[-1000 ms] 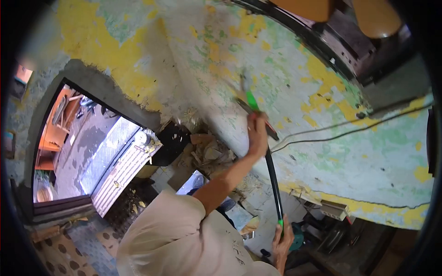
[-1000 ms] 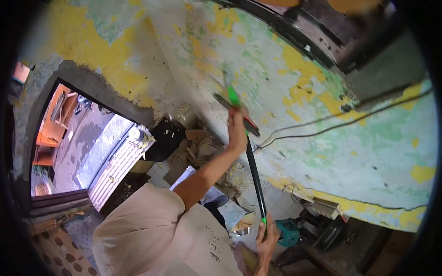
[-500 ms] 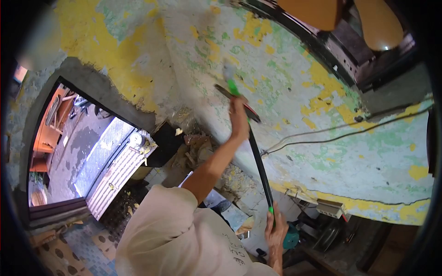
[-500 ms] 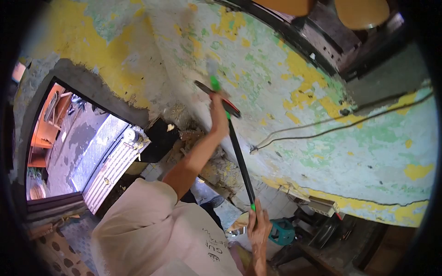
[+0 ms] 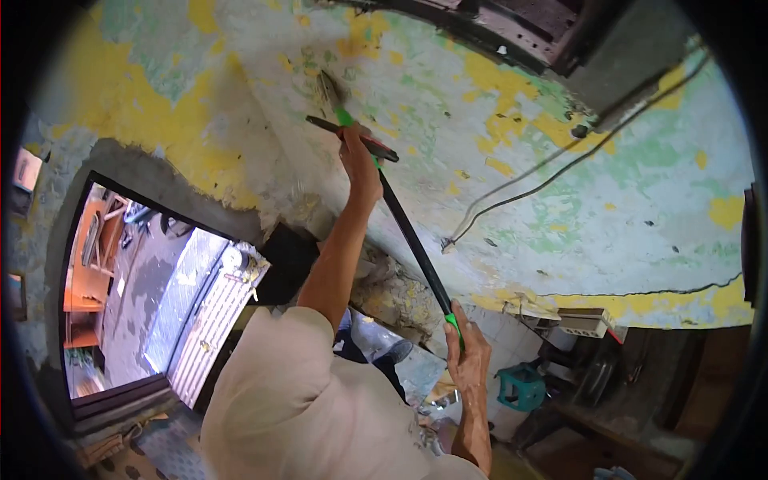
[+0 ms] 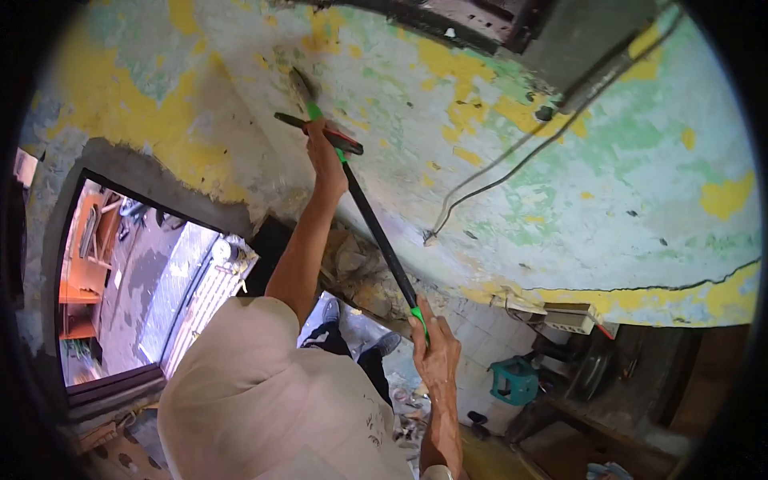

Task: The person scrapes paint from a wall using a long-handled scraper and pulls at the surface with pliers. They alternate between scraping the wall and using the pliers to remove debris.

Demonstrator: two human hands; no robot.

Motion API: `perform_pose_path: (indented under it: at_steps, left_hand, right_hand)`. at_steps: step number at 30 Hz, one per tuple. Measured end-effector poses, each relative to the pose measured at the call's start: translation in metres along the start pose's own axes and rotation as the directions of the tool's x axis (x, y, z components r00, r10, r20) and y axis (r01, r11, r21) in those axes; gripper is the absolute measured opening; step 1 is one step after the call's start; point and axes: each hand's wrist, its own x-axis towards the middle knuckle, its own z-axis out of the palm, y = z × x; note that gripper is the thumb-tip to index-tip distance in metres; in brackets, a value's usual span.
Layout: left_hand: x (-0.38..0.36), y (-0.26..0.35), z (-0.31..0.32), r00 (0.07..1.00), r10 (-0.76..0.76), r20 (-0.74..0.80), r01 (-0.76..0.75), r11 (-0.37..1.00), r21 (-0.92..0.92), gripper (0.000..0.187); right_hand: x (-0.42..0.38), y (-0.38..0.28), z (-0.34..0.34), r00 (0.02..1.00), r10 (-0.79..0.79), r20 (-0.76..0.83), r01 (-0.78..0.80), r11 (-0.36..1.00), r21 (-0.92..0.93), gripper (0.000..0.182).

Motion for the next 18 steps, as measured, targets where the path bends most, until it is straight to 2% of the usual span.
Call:
perform_pose_path:
  at_steps: [2,3,4,5,6,8,10,11,12,13,14,15,16,18]
  left_hand:
    - [-0.022,-0.018,0.016,0.999,-0.045,-0.014,0.046,0.999,0.016,0.036]
    - [-0.041,-0.026,0.026,0.999,0.034,0.035,-0.035,0.998,0.048,0.039]
    - [-0.068,-0.027,0.038,0.999,-0.024,-0.022,0.026,0.997,0.079,0.043]
    - [-0.08,-0.036,0.042,0.999,-0.019,0.037,0.018,0.999,0.027,0.045]
    - [-0.091,-0.033,0.043,0.991,-0.112,0.077,0.111,0.994,0.015,0.046]
    - [-0.091,-0.025,0.042,0.986,-0.159,0.052,0.158,0.987,0.007,0.046]
    - [-0.064,-0.016,0.031,0.991,-0.12,0.055,0.121,0.993,-0.012,0.047]
    - [-0.043,-0.018,0.026,0.998,-0.06,-0.004,0.061,0.998,0.023,0.044]
    - [0.0,-0.031,0.007,0.993,0.117,-0.006,-0.115,0.986,0.117,0.041]
    - [0.022,-0.005,-0.003,0.998,0.054,-0.039,-0.055,0.998,-0.015,0.038]
    - [0.056,0.019,-0.014,0.995,0.074,-0.073,-0.076,0.997,-0.02,0.038]
    - [0.1,0.045,-0.031,0.99,0.141,-0.027,-0.141,0.99,0.0,0.039]
    - [0.133,0.065,-0.047,0.981,0.176,-0.084,-0.163,0.977,0.141,0.043]
    - [0.172,0.1,-0.062,0.966,0.244,-0.084,-0.229,0.96,0.159,0.046]
  right_hand:
    - [-0.025,0.011,-0.013,0.997,0.065,-0.034,-0.062,0.995,0.08,0.04]
    - [-0.037,0.027,-0.018,0.994,-0.001,-0.105,0.009,0.997,0.072,0.04]
    - [-0.048,0.042,-0.024,0.983,-0.069,-0.169,0.078,0.996,0.049,0.039]
    - [-0.06,0.048,-0.03,0.984,-0.076,-0.162,0.084,0.995,0.045,0.039]
    - [-0.068,0.049,-0.037,0.985,-0.059,-0.162,0.057,0.998,-0.019,0.039]
    - [-0.063,0.044,-0.041,0.986,-0.056,-0.154,0.042,0.995,-0.094,0.039]
    - [-0.048,0.022,-0.028,0.986,-0.062,-0.157,0.054,0.997,-0.05,0.039]
    - [-0.036,0.015,-0.018,0.989,-0.054,-0.14,0.057,0.998,0.015,0.039]
    - [-0.013,0.005,-0.001,0.989,-0.087,-0.12,0.089,0.996,0.012,0.04]
    - [0.006,-0.01,0.014,0.991,-0.097,-0.093,0.099,0.995,0.009,0.041]
    - [0.029,-0.03,0.029,0.991,-0.122,-0.062,0.121,0.993,-0.012,0.041]
    - [0.052,-0.054,0.047,0.99,-0.137,-0.036,0.137,0.99,-0.016,0.042]
    - [0.078,-0.071,0.069,0.966,-0.244,-0.083,0.248,0.968,0.033,0.041]
    - [0.106,-0.099,0.093,0.959,-0.278,-0.053,0.281,0.959,0.047,0.041]
